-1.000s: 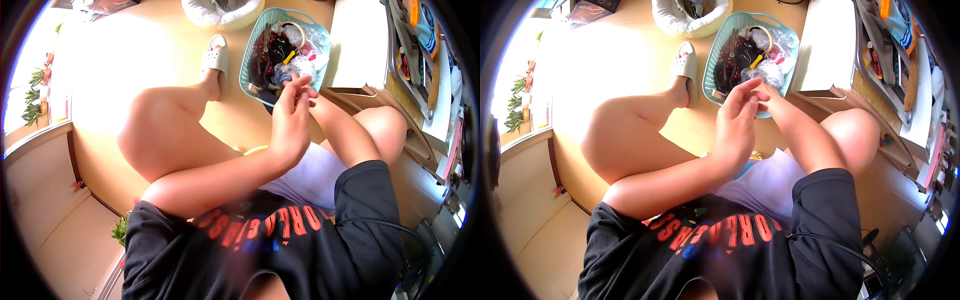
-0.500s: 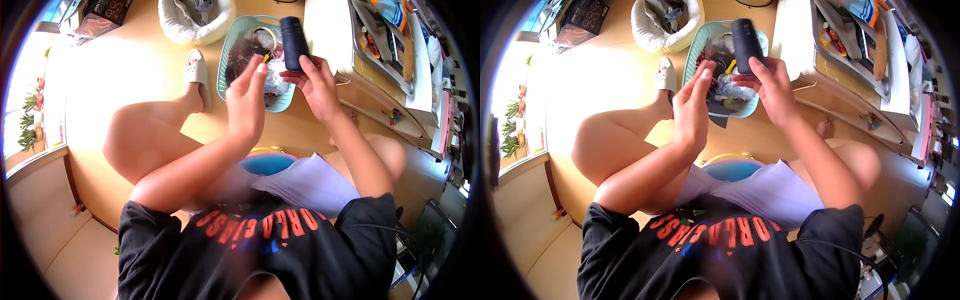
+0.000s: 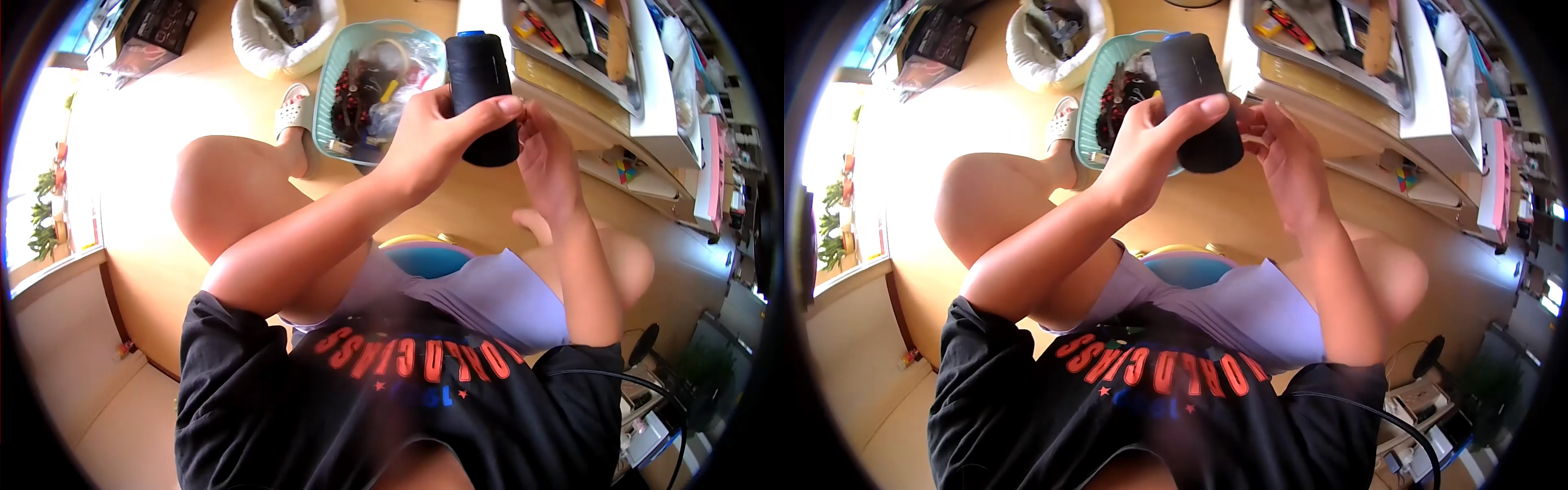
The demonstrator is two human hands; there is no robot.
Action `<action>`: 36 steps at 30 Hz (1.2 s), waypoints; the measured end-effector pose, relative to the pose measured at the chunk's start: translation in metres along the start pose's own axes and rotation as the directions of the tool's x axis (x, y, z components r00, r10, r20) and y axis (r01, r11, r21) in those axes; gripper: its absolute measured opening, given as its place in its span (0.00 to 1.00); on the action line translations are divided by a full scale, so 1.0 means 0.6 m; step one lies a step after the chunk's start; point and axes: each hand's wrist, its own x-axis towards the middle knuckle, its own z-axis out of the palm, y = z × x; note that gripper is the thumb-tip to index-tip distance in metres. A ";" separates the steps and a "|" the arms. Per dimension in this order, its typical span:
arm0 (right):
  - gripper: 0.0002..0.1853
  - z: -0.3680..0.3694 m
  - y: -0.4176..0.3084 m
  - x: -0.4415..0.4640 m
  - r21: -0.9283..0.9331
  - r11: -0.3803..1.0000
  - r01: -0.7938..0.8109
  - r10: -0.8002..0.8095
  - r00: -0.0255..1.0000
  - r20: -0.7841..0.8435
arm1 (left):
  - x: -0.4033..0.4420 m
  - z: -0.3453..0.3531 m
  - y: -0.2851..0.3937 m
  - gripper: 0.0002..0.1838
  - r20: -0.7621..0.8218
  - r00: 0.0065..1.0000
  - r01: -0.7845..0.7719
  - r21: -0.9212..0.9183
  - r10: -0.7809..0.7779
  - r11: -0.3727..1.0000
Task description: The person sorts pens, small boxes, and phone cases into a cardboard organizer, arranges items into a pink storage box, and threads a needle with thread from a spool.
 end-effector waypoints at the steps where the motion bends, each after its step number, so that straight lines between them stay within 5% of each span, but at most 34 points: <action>1: 0.22 -0.008 -0.009 -0.005 0.025 1.000 -0.019 0.019 1.000 -0.002 | -0.002 0.016 -0.003 0.28 0.030 0.999 -0.012 -0.006 0.012 1.000; 7: 0.30 -0.090 -0.044 -0.032 0.243 0.965 -0.097 0.048 0.978 0.202 | -0.002 0.087 -0.052 0.31 0.239 0.969 0.084 -0.099 -0.058 0.992; 8: 0.33 -0.102 -0.045 -0.035 0.490 0.848 -0.205 0.040 0.945 0.325 | -0.001 0.091 -0.068 0.32 0.210 0.977 0.081 -0.168 -0.044 0.982; 11: 0.33 -0.072 -0.065 -0.065 0.565 0.809 -0.165 0.095 0.984 0.151 | -0.004 0.102 -0.059 0.37 0.192 0.981 0.060 -0.241 -0.013 0.969; 15: 0.26 -0.072 -0.046 -0.084 0.220 0.975 0.023 -0.051 0.991 0.123 | 0.003 0.109 -0.062 0.40 0.276 0.960 0.001 -0.169 0.047 0.986; 28: 0.10 -0.089 -0.047 -0.085 0.289 0.953 0.092 -0.123 0.988 0.090 | 0.006 0.118 -0.072 0.39 0.261 0.965 0.050 -0.111 -0.019 0.993; 31: 0.08 -0.083 -0.058 -0.079 0.315 0.945 0.092 -0.092 0.996 -0.014 | -0.001 0.123 -0.075 0.36 0.141 0.989 0.056 -0.091 -0.043 0.994; 33: 0.10 -0.084 -0.079 -0.065 0.205 0.949 0.241 -0.226 0.970 -0.093 | -0.008 0.115 -0.077 0.32 0.145 0.988 0.060 -0.077 -0.048 0.995; 36: 0.12 -0.115 -0.114 -0.053 0.128 0.941 0.312 -0.328 0.935 0.135 | -0.011 0.104 -0.081 0.32 0.232 0.971 0.074 -0.086 -0.052 0.994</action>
